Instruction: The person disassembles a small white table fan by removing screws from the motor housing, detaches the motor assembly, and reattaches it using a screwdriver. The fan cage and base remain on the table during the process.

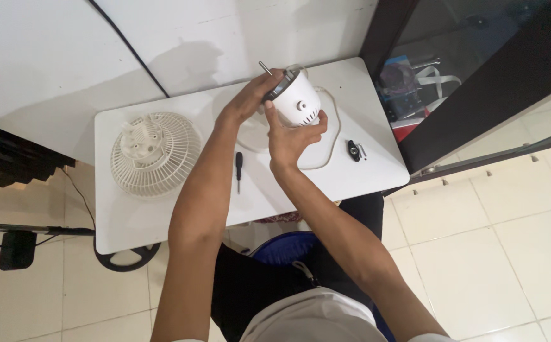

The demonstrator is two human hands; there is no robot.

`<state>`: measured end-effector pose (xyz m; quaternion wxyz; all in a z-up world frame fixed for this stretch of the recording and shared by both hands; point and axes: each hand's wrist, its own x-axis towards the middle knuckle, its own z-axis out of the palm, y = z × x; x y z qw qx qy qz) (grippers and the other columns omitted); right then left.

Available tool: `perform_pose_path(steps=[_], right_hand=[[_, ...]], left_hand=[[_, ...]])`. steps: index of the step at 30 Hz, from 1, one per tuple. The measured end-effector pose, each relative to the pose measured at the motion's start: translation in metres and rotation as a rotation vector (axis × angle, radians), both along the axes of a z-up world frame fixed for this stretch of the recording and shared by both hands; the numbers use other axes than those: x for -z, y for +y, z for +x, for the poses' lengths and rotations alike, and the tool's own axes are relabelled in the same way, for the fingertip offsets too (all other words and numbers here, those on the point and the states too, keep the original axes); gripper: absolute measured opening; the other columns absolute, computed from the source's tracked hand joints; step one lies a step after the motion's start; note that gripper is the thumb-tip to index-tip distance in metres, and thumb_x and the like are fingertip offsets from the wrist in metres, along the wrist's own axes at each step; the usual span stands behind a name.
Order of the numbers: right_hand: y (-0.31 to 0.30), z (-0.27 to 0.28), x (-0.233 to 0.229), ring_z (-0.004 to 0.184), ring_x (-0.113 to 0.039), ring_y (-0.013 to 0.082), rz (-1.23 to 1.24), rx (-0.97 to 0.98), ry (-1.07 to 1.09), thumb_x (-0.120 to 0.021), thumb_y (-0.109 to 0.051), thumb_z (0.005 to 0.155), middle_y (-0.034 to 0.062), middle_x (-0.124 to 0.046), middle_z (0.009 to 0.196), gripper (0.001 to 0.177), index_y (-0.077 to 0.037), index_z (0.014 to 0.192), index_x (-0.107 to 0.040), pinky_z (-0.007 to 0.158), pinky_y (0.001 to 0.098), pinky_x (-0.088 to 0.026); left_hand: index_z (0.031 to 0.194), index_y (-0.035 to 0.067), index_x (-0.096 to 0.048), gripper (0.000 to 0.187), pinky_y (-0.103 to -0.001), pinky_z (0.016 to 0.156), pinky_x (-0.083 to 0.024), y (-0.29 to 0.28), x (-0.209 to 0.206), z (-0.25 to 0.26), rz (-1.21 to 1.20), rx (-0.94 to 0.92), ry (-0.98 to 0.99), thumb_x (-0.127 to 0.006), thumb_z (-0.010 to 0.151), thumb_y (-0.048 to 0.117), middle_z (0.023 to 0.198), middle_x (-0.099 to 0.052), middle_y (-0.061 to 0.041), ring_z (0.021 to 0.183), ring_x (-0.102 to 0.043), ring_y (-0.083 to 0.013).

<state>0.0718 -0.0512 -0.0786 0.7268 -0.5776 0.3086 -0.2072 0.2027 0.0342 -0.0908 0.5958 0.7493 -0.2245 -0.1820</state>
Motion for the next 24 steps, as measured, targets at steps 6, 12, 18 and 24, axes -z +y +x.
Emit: perform_pose_path(steps=[6, 12, 18, 24], right_hand=[[0.000, 0.000, -0.013, 0.126, -0.047, 0.0405, 0.078, -0.010, -0.058, -0.089, -0.031, 0.068, 0.0214, -0.018, 0.141, 0.126, -0.010, 0.154, 0.000, 0.077, 0.0427, -0.064], [-0.015, 0.012, -0.021, 0.126, -0.048, 0.0419, 0.052, -0.075, -0.066, -0.088, -0.031, 0.072, 0.0223, -0.017, 0.143, 0.126, -0.012, 0.158, 0.003, 0.077, 0.0417, -0.064], [-0.034, 0.035, -0.023, 0.119, -0.054, 0.0393, -0.104, -0.135, -0.021, -0.087, -0.036, 0.071, 0.0261, -0.022, 0.141, 0.126, -0.007, 0.158, 0.000, 0.072, 0.0402, -0.064], [-0.055, 0.073, 0.020, 0.136, -0.053, 0.0413, -0.627, -0.041, -0.389, -0.095, -0.035, 0.096, 0.0367, -0.045, 0.150, 0.109, 0.009, 0.162, -0.020, 0.100, 0.0445, -0.058]], left_hand=[[0.132, 0.004, -0.065, 0.068, -0.033, 0.105, -0.043, -0.010, 0.009, -0.006, -0.187, -0.081, 0.006, -0.054, 0.096, 0.060, 0.125, -0.067, -0.009, 0.117, -0.058, -0.0186], [0.127, 0.000, -0.068, 0.066, -0.033, 0.095, -0.048, -0.023, 0.008, -0.005, -0.246, -0.260, -0.003, -0.057, 0.097, 0.058, 0.114, -0.068, -0.010, 0.106, -0.060, -0.0184], [0.121, 0.001, -0.070, 0.067, -0.032, 0.086, -0.052, -0.035, -0.013, -0.009, -0.118, -0.456, -0.119, -0.052, 0.097, 0.061, 0.104, -0.073, -0.011, 0.097, -0.066, -0.0191], [0.120, 0.002, -0.070, 0.066, -0.037, 0.085, -0.055, -0.051, -0.019, -0.020, -0.111, -0.694, -0.206, -0.055, 0.095, 0.060, 0.103, -0.076, -0.016, 0.096, -0.073, -0.0254]])
